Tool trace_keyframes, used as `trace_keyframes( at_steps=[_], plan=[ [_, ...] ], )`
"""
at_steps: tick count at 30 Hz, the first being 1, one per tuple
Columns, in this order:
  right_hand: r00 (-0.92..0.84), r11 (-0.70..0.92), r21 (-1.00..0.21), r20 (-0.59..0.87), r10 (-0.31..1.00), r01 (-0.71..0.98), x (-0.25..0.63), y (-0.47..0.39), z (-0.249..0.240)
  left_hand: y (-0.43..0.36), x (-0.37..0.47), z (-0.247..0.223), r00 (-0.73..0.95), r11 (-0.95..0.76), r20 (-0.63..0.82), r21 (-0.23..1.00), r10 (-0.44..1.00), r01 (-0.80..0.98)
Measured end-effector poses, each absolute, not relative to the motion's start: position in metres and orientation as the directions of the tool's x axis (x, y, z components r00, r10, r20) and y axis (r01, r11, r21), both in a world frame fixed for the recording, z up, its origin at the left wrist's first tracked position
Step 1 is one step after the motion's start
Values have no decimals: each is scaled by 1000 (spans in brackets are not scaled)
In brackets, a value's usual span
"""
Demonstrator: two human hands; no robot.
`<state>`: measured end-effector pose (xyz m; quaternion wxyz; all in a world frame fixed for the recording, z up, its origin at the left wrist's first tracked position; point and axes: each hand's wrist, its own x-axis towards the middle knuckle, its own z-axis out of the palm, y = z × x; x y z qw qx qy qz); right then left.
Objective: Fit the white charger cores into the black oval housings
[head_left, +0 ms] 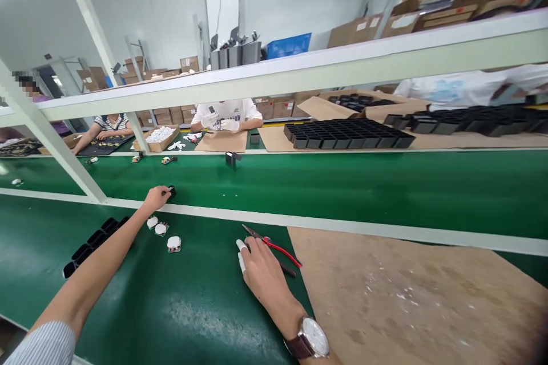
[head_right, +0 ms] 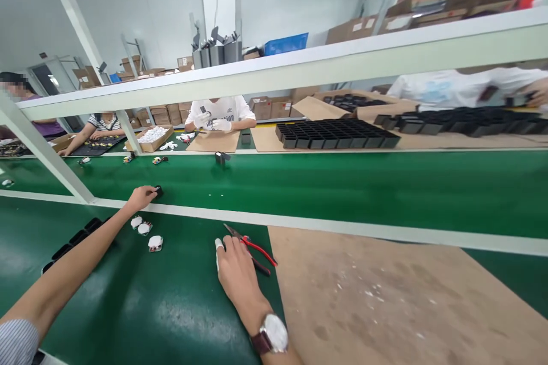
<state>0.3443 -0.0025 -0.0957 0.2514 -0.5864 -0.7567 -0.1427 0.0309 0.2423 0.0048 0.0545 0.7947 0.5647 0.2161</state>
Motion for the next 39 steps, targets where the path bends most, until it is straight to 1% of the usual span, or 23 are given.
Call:
trace_keyframes(
  at_steps=[1, 3, 5, 7, 8, 9, 12, 13, 15, 17, 19, 22, 24, 26, 28, 31, 35, 37, 39],
  plan=[
    [-215, 302, -66, 560, 800, 951, 343, -3, -97, 237, 23, 6, 270, -360, 286, 334, 919, 871],
    [-257, 378, -87, 592, 764, 922, 340, -4, -98, 220, 3, 11, 276, -377, 311, 337, 909, 863],
    [-278, 457, -149, 617, 736, 877, 332, -6, -96, 196, -24, 18, 292, -404, 337, 334, 895, 852],
    [-306, 529, -221, 612, 729, 820, 319, -5, -92, 168, -56, 22, 329, -438, 347, 307, 878, 845],
    [-330, 559, -249, 596, 732, 791, 311, -3, -88, 154, -72, 22, 351, -451, 347, 271, 870, 850],
    [-360, 585, -268, 574, 735, 766, 301, 1, -84, 140, -88, 20, 376, -459, 342, 203, 861, 865],
    [-476, 650, -272, 495, 727, 710, 267, 21, -71, 109, -121, 5, 408, -434, 295, 22, 864, 901],
    [-520, 673, -260, 465, 716, 693, 255, 30, -67, 102, -126, -1, 414, -429, 280, -6, 866, 903],
    [-601, 712, -238, 401, 692, 661, 234, 48, -61, 91, -128, -10, 437, -448, 267, -22, 859, 894],
    [-648, 732, -222, 350, 677, 645, 218, 61, -57, 83, -119, -13, 472, -495, 276, 18, 837, 869],
    [-648, 721, -214, 327, 688, 658, 213, 64, -57, 73, -103, -10, 501, -551, 292, 120, 815, 826],
    [-584, 653, -207, 310, 750, 728, 227, 53, -61, 56, -70, -5, 563, -636, 299, 298, 771, 712],
    [-515, 593, -230, 323, 794, 772, 245, 38, -65, 47, -46, -5, 620, -690, 304, 367, 723, 624],
    [-459, 575, -299, 377, 804, 762, 263, 24, -69, 44, -22, -9, 677, -736, 308, 407, 668, 541],
    [-441, 601, -380, 430, 788, 704, 278, 12, -74, 47, 3, -19, 722, -767, 307, 434, 620, 474],
    [-416, 605, -446, 454, 788, 660, 291, 1, -83, 58, 35, -36, 753, -792, 313, 434, 579, 429],
    [-322, 538, -487, 459, 828, 689, 300, -8, -94, 66, 52, -53, 717, -771, 327, 435, 616, 465],
    [-317, 521, -491, 440, 840, 698, 305, -12, -95, 66, 46, -56, 681, -745, 343, 476, 646, 467],
    [-316, 507, -488, 422, 850, 711, 310, -14, -95, 63, 36, -57, 655, -709, 339, 542, 675, 451]
  ],
)
